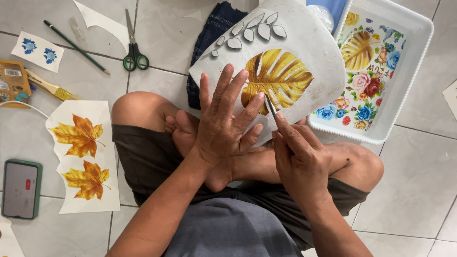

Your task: The person sits on the floor and uses a craft knife to carve a monstera leaf design into a white cylindrical object. They carefully trace the leaf's veins and edges, occasionally rotating the object to access different angles.

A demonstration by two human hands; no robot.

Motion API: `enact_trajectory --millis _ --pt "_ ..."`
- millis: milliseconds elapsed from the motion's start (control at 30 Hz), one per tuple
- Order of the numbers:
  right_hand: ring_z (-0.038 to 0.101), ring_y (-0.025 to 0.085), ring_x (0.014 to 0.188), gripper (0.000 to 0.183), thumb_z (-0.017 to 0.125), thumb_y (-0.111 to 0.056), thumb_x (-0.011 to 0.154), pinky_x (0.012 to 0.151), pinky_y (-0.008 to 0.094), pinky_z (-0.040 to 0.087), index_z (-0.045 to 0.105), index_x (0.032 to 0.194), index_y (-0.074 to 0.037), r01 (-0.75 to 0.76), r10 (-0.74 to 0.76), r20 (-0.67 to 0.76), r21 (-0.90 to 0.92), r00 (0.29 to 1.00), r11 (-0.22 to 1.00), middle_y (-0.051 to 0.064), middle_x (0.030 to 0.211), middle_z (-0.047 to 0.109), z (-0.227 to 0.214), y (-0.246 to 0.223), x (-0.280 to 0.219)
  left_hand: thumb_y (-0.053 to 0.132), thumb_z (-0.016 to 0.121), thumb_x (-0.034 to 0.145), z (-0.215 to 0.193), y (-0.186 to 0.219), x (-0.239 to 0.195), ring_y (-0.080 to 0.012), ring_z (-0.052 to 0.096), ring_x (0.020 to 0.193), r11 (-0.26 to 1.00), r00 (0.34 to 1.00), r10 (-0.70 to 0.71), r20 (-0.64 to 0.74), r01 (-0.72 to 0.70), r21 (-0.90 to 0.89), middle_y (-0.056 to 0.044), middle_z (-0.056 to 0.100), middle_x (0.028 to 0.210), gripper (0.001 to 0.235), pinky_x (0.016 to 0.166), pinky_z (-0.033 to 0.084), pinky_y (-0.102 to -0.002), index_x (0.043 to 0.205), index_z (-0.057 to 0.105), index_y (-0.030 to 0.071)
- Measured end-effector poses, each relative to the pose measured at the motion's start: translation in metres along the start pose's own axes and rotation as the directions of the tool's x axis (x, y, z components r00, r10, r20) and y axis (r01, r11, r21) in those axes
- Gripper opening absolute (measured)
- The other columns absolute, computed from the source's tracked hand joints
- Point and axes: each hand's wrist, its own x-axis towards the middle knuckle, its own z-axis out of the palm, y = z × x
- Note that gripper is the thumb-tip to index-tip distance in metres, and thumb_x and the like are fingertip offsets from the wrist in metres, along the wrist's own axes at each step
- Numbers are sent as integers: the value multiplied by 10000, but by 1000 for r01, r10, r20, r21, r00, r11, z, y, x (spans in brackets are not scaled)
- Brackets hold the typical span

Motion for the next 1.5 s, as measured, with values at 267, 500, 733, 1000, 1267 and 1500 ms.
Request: enact_trajectory --millis 267,500,733,1000,1267,1500 --pt "652 207 775 288 641 64 951 960 356 555 614 1234 14 14 -14 1 -20 1000 1000 167 914 658 0 0 1 428 314 1017 0 -1 -1 -479 392 1368 1000 1000 -5 13 5 5 -262 428 1416 485 1141 167 -696 1241 614 120" --pt "657 234 803 295 607 87 950 930 352 548 585 1239 37 38 -39 15 32 999 999 201 932 649 -1 -4 5 421 319 1015 0 0 1 -472 415 1351 1000 1000 9 -25 -8 13 -259 457 1394 483 1142 172 -675 1215 632 114" --pt "641 201 770 306 608 49 953 854 329 553 588 1256 9 30 -30 11 -6 999 1000 153 909 650 -1 -3 5 416 340 1018 2 0 1 -442 405 1359 999 999 10 -33 -9 35 -242 472 1390 455 1149 188 -656 1224 611 114" --pt "621 188 736 294 611 50 942 776 303 554 604 1233 10 -3 3 11 0 1000 1000 133 889 643 -1 -3 5 411 352 1026 3 0 1 -451 456 1339 999 999 4 -40 -2 40 -252 498 1372 392 1154 211 -625 1214 528 115" --pt "620 218 750 292 613 56 942 754 306 548 602 1231 21 -9 9 19 38 1000 999 161 926 654 -3 -4 7 417 408 1020 0 0 3 -445 426 1345 999 1000 -4 -12 5 45 -241 478 1380 415 1146 197 -643 1220 644 140" --pt "608 228 734 288 619 59 943 779 325 548 606 1228 23 1 -2 26 15 1000 1000 163 913 645 -3 -3 7 418 377 1027 0 1 2 -464 412 1345 997 1000 7 2 -8 76 -256 465 1386 434 1129 186 -684 1225 634 130"
